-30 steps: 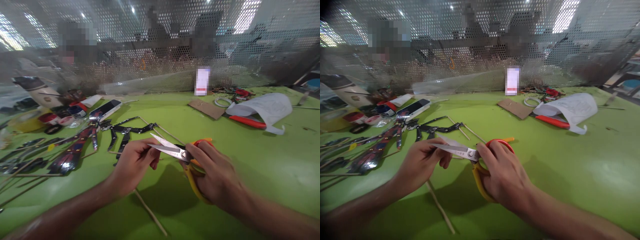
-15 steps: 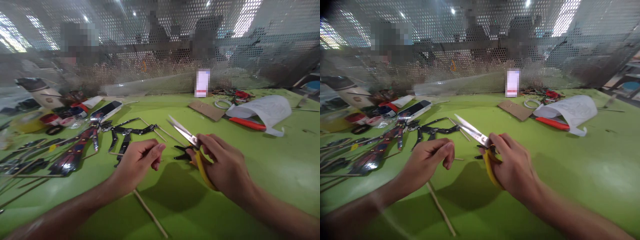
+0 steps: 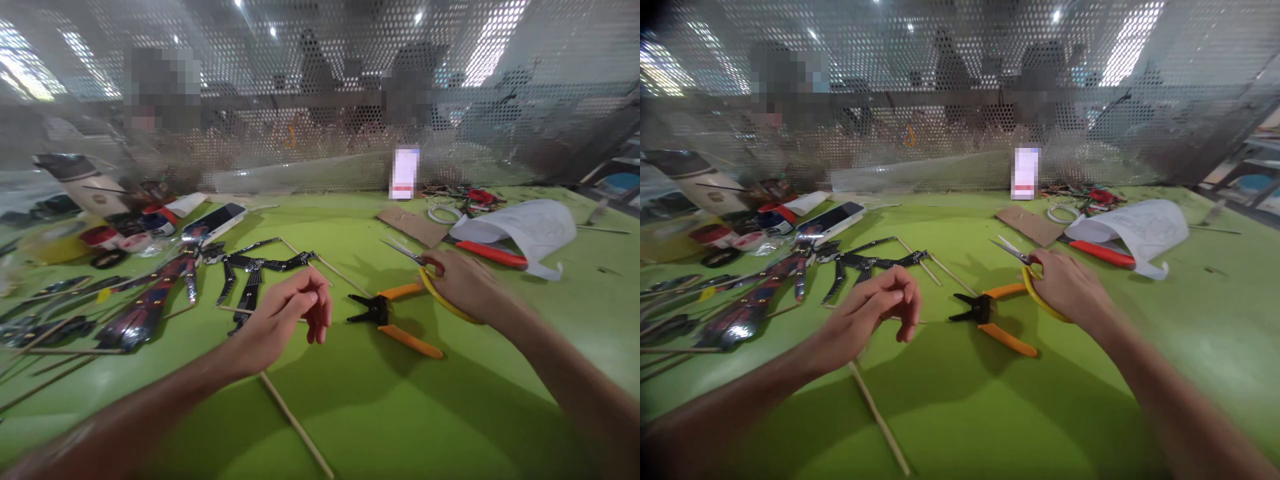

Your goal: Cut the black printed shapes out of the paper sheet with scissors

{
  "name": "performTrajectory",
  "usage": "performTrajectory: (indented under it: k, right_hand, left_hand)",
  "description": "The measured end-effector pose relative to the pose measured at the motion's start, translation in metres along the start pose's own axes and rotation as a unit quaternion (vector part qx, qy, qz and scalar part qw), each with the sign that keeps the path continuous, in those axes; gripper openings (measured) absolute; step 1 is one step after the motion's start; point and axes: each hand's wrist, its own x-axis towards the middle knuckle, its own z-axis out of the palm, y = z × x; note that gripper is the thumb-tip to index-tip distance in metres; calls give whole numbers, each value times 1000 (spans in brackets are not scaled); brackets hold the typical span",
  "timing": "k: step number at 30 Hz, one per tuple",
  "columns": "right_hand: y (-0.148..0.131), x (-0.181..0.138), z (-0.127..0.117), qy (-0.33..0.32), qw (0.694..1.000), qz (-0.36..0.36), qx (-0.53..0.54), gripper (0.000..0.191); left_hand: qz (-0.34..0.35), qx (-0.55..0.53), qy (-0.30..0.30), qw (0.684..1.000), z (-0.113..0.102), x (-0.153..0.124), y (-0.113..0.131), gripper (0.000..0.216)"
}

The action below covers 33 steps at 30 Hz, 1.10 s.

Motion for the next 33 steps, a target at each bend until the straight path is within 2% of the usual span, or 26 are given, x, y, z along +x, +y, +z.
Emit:
performTrajectory:
  k: [5, 10, 13, 18, 22, 24, 26, 27, 29, 30, 31, 33]
  right_hand:
    - [17, 11, 1, -17, 999, 32, -25, 44]
    - [27, 17, 4, -22, 998, 49, -37, 40]
    - [27, 17, 5, -29, 998, 48, -40, 41]
    - [28, 19, 5, -7, 995, 88, -44, 55]
    - [35, 24, 1, 22, 995, 95, -28, 56]
    - [34, 22, -7, 39, 996, 83, -13, 53]
    - [25, 9, -22, 64, 997, 40, 17, 46]
    - [17, -3, -30, 76, 996, 7, 37, 42]
    - [-5, -38, -45, 102, 983, -104, 115, 37]
    - [-17, -60, -50, 69, 974, -160, 146, 34]
    - [-28, -83, -53, -14, 945, -252, 208, 37]
    - [-47, -125, -52, -87, 914, -325, 226, 32]
  left_hand:
    - [-3, 61, -62, 996, -9, 0, 2, 27]
    - [-26, 109, -124, 986, 0, -10, 14, 20]
    - [-7, 152, -149, 977, 4, -12, 18, 13]
    - [62, 266, -160, 949, -3, -5, 13, 9]
    - [85, 271, -144, 948, -14, 0, 12, 7]
    - [64, 256, -138, 954, -21, -1, 19, 9]
    - [18, 222, -179, 958, -29, -5, 30, 21]
    - [-6, 198, -220, 955, -34, -7, 37, 29]
    - [-35, 158, -317, 935, -44, -13, 49, 39]
    - [-35, 146, -351, 924, -50, -14, 54, 41]
    - [-25, 144, -364, 920, -56, -15, 57, 42]
    - [13, 164, -332, 929, -70, -12, 58, 39]
